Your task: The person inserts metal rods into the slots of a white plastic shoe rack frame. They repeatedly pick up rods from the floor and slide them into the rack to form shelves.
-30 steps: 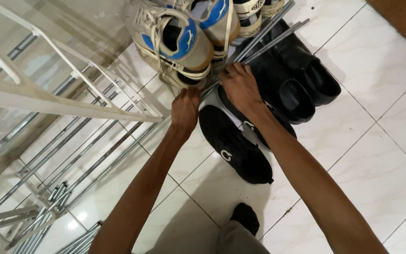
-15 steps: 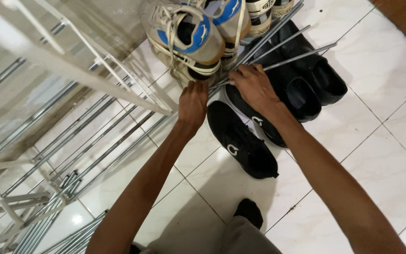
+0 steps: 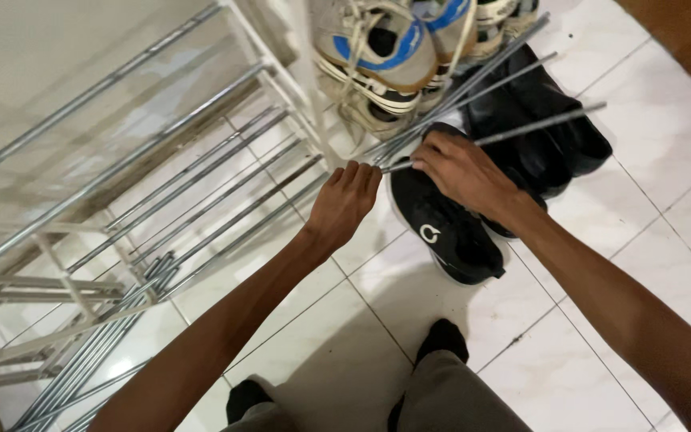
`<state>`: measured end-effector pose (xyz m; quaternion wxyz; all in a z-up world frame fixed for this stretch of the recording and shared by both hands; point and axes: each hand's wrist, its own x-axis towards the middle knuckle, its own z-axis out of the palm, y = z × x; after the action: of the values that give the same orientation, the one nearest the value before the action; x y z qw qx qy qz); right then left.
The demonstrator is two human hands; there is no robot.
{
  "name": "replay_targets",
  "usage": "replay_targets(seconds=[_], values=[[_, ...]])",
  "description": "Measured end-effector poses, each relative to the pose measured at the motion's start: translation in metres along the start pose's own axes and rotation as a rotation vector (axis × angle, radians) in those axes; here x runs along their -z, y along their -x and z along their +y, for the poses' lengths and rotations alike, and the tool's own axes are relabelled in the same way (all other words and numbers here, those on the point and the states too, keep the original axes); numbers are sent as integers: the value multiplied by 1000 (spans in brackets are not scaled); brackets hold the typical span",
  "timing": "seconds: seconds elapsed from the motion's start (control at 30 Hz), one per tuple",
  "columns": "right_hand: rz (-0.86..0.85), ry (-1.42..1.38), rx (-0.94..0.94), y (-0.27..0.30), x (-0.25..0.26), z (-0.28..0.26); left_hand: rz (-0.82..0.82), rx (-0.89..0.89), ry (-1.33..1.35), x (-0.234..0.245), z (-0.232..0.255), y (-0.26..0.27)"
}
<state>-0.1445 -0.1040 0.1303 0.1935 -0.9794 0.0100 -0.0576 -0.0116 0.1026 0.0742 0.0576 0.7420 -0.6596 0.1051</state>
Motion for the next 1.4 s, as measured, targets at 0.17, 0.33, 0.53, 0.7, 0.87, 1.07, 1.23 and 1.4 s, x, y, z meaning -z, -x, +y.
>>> replay_targets(seconds=[0.17, 0.33, 0.53, 0.7, 0.87, 1.07, 1.23, 1.4], values=[[91, 32, 141, -22, -16, -43, 157, 65, 74, 12, -28, 42], [117, 25, 228, -59, -34, -79, 82, 174, -154, 31, -51, 73], [188, 68, 229, -84, -60, -97, -51, 291, -217, 36, -70, 109], [176, 86, 239, -101, -76, -97, -37, 360, -221, 26, -79, 122], [190, 129, 237, -124, -71, -88, 54, 458, -197, 14, -103, 114], [177, 73, 287, -127, -68, -96, 60, 495, -130, 21, -108, 117], [213, -23, 360, -130, -66, -125, 295, 478, -110, 40, -112, 136], [258, -114, 511, -152, -66, -167, 353, 505, -164, 66, -114, 167]])
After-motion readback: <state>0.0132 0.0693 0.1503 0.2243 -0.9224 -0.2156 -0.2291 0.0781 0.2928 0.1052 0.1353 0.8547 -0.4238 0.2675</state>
